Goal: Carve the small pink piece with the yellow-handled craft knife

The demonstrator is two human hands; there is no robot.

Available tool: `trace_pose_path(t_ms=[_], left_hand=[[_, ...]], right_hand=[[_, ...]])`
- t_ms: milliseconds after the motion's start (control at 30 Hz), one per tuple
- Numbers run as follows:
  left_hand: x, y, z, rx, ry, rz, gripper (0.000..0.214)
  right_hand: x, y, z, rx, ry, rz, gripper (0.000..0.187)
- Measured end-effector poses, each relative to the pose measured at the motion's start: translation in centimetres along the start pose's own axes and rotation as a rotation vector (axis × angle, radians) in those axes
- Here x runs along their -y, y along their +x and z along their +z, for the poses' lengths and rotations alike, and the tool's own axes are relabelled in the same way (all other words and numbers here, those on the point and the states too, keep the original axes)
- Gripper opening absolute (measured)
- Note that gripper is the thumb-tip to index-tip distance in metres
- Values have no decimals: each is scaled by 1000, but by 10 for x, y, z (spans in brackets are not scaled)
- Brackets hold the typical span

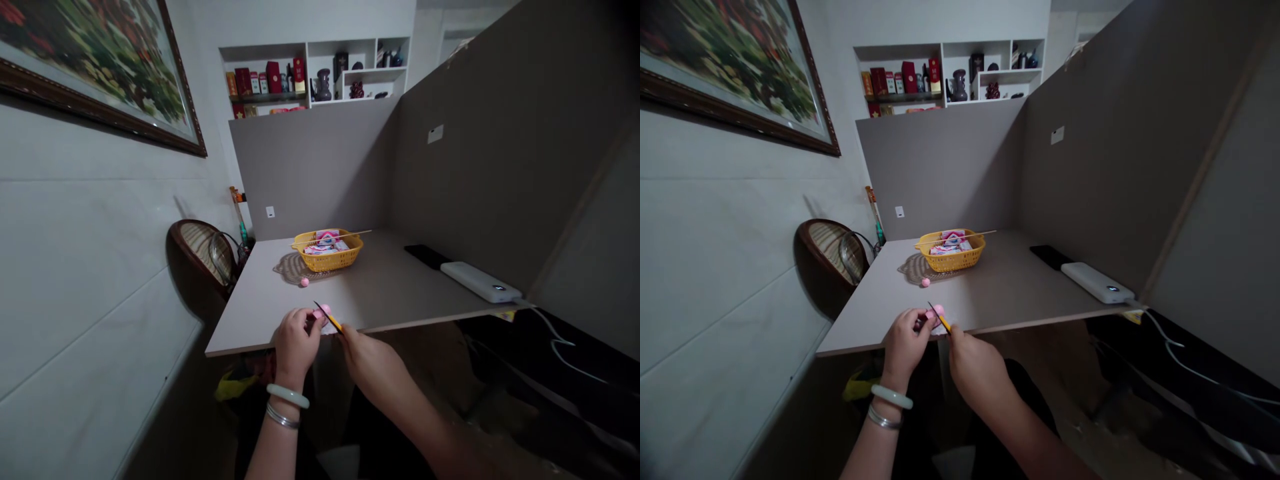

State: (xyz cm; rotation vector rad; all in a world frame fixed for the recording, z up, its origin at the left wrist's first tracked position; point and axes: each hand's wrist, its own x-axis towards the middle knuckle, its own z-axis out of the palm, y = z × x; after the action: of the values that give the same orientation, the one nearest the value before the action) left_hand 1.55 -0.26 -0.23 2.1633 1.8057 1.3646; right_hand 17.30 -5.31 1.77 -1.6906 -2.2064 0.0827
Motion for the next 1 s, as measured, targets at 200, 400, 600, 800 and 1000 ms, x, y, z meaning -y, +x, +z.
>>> trace_pose_path(t_ms=[200,400,600,800,1000], left_hand=[[-1,-2,-1,-7,13,20,16],[-1,-2,0,-29,24,23,14],[-1,-3,-1,-11,15,37,19],[-1,-1,-2,1,15,29,18],[0,-2,0,-11,24,28,15]], right_hand=[[-6,-15,2,7,56,10,27],[-2,-5,2,-18,16,10,25],[-5,-12,8,-9,61,7,25],[-5,-11,11,-51,19,-4,24],[-5,-9,11,-53,35,-15,24]])
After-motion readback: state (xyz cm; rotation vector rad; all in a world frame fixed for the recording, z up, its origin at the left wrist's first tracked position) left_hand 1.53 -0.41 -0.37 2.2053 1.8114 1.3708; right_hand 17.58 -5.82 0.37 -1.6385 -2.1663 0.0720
